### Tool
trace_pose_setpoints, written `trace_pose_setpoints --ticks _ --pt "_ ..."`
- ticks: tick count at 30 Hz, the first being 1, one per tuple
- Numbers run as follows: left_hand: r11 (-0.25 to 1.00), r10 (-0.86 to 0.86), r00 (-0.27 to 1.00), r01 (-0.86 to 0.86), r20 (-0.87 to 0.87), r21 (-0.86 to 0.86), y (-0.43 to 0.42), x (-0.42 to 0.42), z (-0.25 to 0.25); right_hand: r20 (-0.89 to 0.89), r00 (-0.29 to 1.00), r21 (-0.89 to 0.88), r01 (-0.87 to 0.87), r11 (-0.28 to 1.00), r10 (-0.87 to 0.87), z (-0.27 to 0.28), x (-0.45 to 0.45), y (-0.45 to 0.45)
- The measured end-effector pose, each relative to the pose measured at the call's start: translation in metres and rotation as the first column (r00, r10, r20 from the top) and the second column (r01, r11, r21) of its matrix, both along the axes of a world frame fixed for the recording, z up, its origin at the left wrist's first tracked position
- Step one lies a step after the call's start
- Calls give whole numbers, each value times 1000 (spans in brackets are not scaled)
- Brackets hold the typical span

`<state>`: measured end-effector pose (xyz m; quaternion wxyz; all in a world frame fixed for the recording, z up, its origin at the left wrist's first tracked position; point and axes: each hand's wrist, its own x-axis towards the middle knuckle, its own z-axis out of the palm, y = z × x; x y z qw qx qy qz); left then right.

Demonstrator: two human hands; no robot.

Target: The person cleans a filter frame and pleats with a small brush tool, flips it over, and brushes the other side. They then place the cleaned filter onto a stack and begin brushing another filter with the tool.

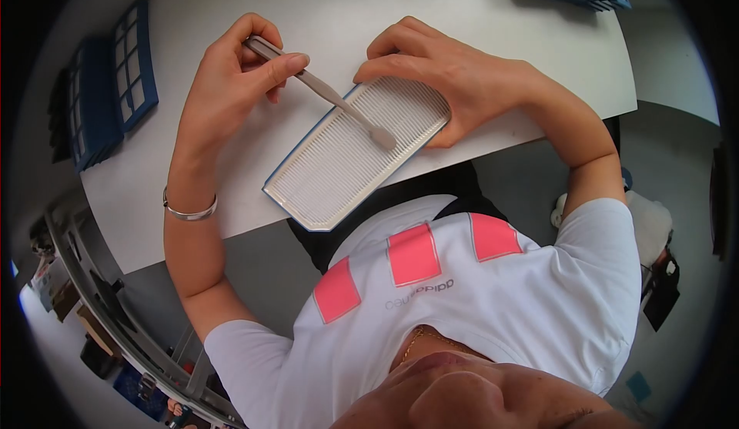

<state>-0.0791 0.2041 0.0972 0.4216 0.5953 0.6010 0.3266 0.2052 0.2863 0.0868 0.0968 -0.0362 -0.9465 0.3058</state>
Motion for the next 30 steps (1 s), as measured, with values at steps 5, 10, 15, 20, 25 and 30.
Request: trace_pose_setpoints --ticks 5,10,15,20,25,30 --pt "996 -86 994 88 62 -32 -4 14 -1 -1 1000 -2 19 1000 -19 0 0 0" --pt "998 -52 998 53 40 -18 -1 5 -1 -2 1000 -9 27 1000 -27 0 0 0" --pt "1000 -29 1000 29 -11 4 -2 4 0 15 999 -26 32 999 -31 0 0 1" --pt "1000 -10 1000 10 21 14 1 -5 1 19 1000 -4 8 1000 -7 2 0 1" --pt "981 163 985 -156 -51 114 4 -39 10 17 999 -20 36 999 -36 0 1 3" --pt "980 146 989 -141 -27 143 6 -41 10 14 999 36 43 998 -44 2 4 6"
